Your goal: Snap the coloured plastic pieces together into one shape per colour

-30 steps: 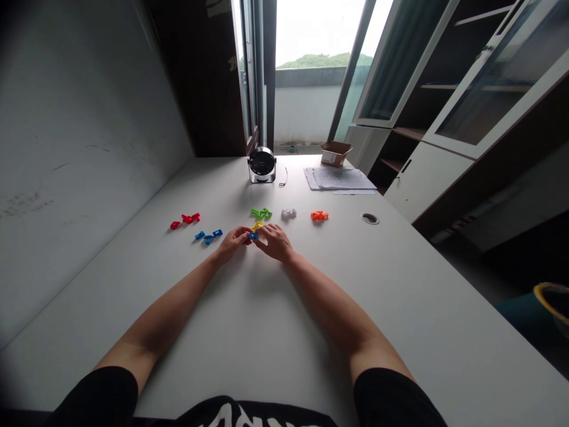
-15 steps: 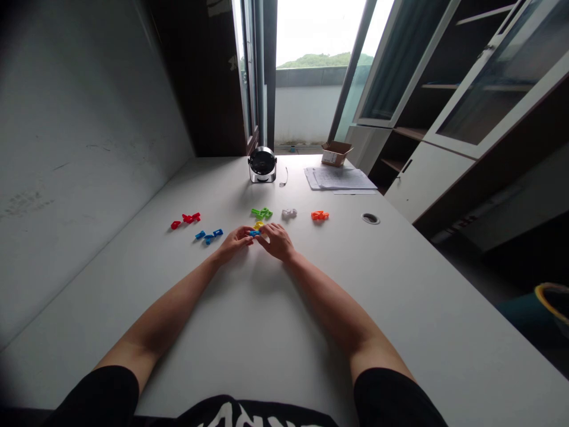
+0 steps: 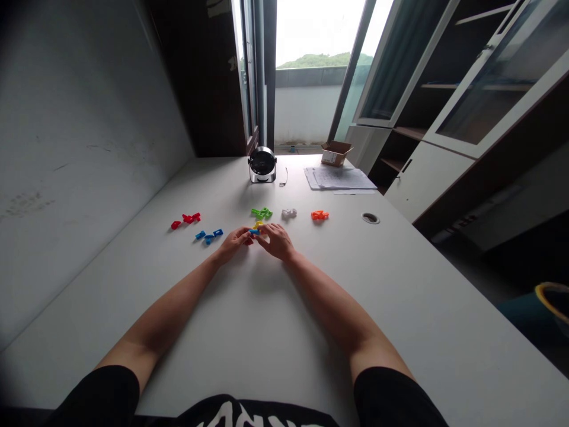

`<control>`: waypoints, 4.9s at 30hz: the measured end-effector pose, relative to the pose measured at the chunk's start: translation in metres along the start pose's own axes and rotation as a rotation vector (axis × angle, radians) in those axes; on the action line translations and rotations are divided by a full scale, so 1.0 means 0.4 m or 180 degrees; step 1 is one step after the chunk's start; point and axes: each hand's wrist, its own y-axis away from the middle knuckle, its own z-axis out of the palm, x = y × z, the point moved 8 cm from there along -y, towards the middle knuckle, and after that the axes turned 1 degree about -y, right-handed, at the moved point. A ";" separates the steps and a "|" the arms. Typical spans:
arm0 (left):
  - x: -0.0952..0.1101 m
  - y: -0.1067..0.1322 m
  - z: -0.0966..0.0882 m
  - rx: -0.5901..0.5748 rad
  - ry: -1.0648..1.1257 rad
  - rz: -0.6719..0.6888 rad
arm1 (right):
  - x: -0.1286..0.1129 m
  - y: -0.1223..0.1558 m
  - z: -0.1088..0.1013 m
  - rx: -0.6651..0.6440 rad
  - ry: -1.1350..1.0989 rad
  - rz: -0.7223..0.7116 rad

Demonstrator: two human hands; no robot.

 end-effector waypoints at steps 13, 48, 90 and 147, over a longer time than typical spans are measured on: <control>0.000 -0.001 0.003 0.0025 0.0055 -0.0026 | -0.008 -0.002 -0.006 0.0024 0.0296 -0.0226; 0.002 0.009 -0.007 0.0096 0.0174 -0.0049 | -0.022 -0.004 -0.002 -0.0088 0.0329 -0.0290; 0.009 0.008 -0.009 0.0166 -0.0084 -0.0017 | 0.095 0.008 -0.050 0.0605 0.0418 0.0559; 0.067 0.018 -0.056 0.1098 -0.1646 0.0581 | 0.030 0.000 -0.030 0.0077 0.0669 -0.0026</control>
